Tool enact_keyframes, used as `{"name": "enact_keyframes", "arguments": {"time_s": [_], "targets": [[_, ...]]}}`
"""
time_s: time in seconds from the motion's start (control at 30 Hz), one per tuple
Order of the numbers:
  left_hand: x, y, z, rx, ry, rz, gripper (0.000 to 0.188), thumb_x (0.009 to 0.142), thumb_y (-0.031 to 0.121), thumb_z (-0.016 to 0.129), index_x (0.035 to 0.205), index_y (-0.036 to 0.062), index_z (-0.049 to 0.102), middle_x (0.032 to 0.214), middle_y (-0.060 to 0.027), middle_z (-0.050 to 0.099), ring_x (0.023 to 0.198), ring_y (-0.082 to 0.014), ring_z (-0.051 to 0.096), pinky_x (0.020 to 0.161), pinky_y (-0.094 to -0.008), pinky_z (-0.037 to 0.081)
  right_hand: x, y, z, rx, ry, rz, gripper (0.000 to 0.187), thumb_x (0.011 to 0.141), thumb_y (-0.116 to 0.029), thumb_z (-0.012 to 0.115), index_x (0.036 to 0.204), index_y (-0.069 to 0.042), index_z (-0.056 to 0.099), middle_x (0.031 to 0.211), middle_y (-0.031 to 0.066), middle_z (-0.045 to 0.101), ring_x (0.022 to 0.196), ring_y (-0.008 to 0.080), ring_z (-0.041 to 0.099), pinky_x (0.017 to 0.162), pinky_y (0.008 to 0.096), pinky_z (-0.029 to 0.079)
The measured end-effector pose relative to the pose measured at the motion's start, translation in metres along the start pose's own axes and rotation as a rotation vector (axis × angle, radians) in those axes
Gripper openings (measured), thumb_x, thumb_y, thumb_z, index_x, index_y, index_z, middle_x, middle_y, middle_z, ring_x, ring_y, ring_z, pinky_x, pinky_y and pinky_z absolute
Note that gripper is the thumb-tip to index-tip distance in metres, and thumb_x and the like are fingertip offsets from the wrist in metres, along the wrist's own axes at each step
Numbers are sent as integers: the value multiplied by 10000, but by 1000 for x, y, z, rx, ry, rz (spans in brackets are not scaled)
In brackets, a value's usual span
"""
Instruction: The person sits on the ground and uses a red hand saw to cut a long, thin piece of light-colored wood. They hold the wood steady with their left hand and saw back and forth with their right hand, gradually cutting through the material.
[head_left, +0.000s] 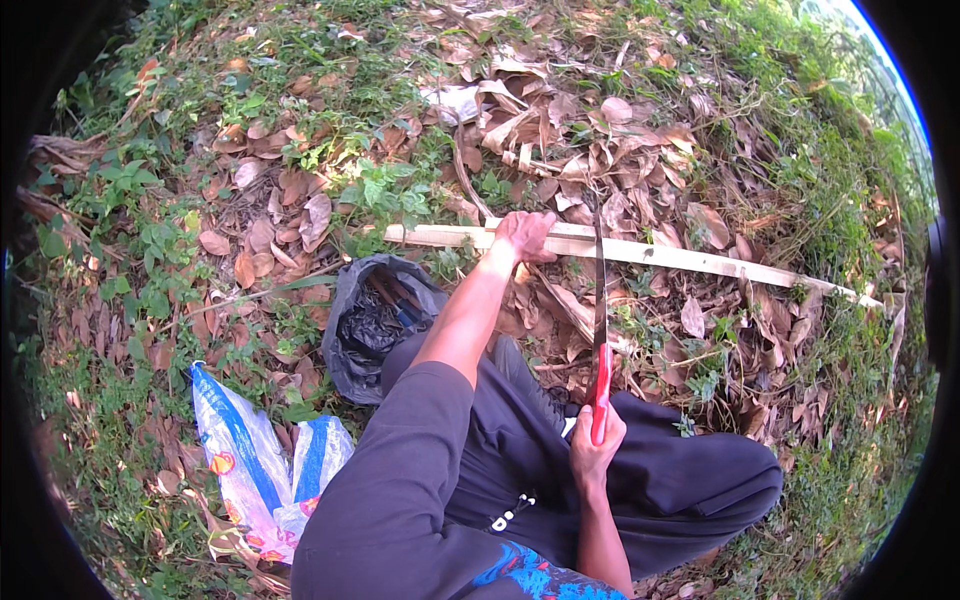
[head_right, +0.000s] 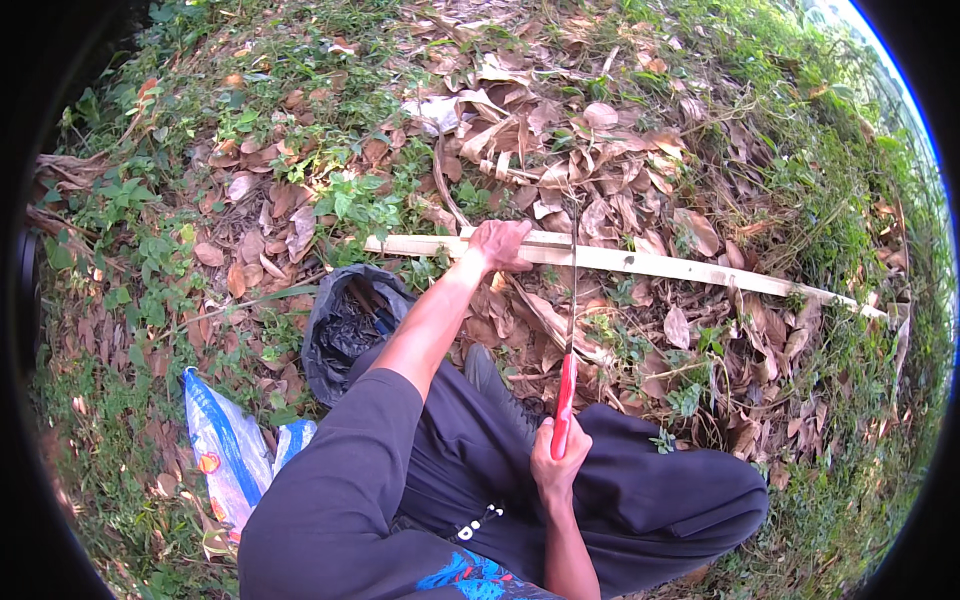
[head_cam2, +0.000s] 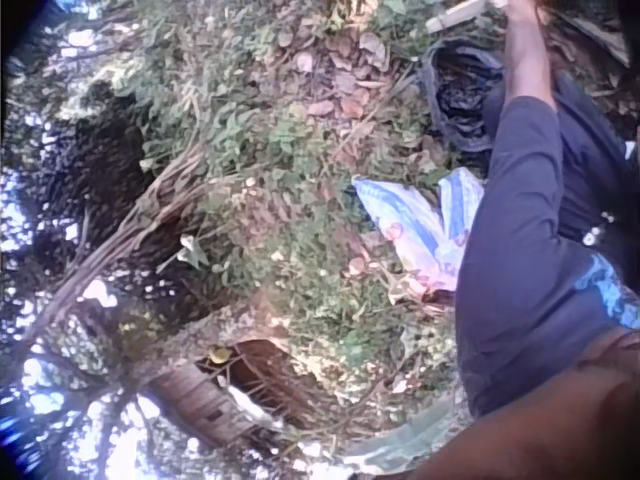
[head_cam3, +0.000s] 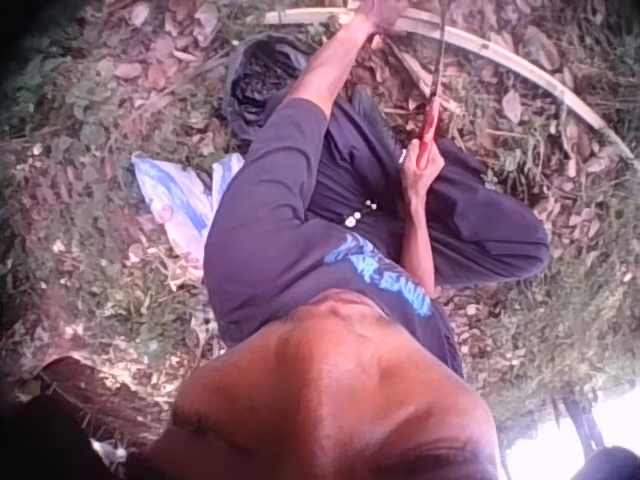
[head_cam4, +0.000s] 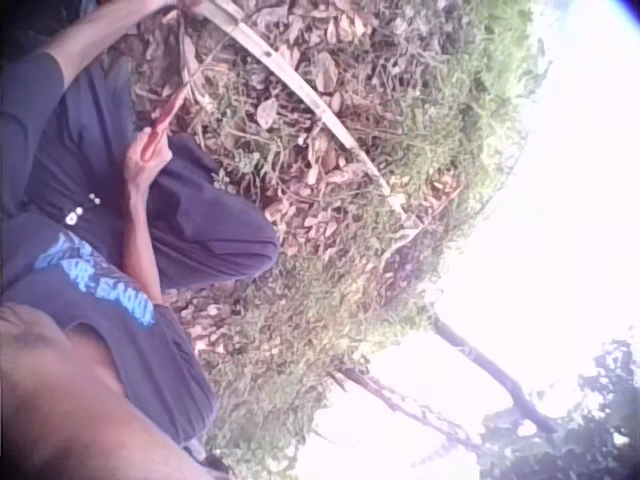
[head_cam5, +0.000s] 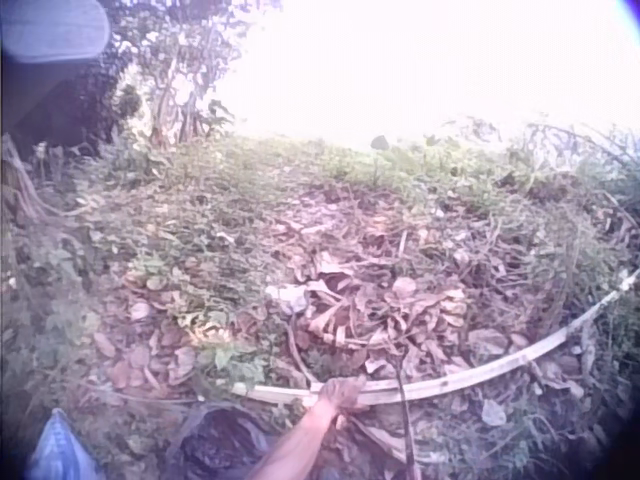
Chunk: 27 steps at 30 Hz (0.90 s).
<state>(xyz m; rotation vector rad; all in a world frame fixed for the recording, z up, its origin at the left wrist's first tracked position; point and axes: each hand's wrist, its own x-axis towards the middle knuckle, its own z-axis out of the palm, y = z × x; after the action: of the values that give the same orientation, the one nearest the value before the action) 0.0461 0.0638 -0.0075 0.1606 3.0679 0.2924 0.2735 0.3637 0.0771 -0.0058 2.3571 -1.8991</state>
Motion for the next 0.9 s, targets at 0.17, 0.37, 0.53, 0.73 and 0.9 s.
{"name": "enact_keyframes", "arguments": {"time_s": [0.17, 0.37, 0.53, 0.73, 0.9], "targets": [[6, -1, -2, -16, -27, -45, 621, 742, 513, 808, 1101, 83, 539, 941, -167, 717, 914, -356, 720, 793, -449, 579, 22, -3, 10, -13, -11, -29, 210, 888, -66, 584, 712, 10, 499, 520, 18, 422, 482, 77, 395, 459, 313, 331], [5, 2, -2, -21, -5, -34, 609, 726, 485, 815, 1087, 80, 537, 938, -165, 718, 902, -357, 720, 792, -452, 578, 15, 7, 9, -18, -50, -17, 234, 907, -73, 615, 714, -8, 501, 524, 2, 435, 488, 73, 389, 467, 305, 333], [4, 0, 1, -17, 37, -28, 597, 717, 472, 822, 1068, 76, 546, 936, -156, 719, 896, -350, 721, 789, -445, 577, 13, 19, 5, 23, -56, 27, 245, 929, -70, 620, 725, -12, 496, 538, -11, 440, 490, 71, 382, 467, 293, 328], [2, 1, 0, -1, 45, -24, 590, 711, 468, 842, 1053, 79, 559, 949, -148, 717, 907, -337, 719, 805, -431, 573, 8, 30, 10, 82, -55, 40, 223, 940, -68, 618, 754, -11, 511, 557, -16, 449, 515, 54, 388, 470, 280, 324], [0, -1, 2, -18, 65, -15, 577, 715, 458, 835, 1056, 83, 561, 945, -146, 714, 914, -341, 716, 812, -438, 570, 8, 27, 11, 86, -54, 27, 217, 936, -60, 609, 752, -9, 507, 558, -11, 458, 510, 57, 396, 465, 283, 331]]}}
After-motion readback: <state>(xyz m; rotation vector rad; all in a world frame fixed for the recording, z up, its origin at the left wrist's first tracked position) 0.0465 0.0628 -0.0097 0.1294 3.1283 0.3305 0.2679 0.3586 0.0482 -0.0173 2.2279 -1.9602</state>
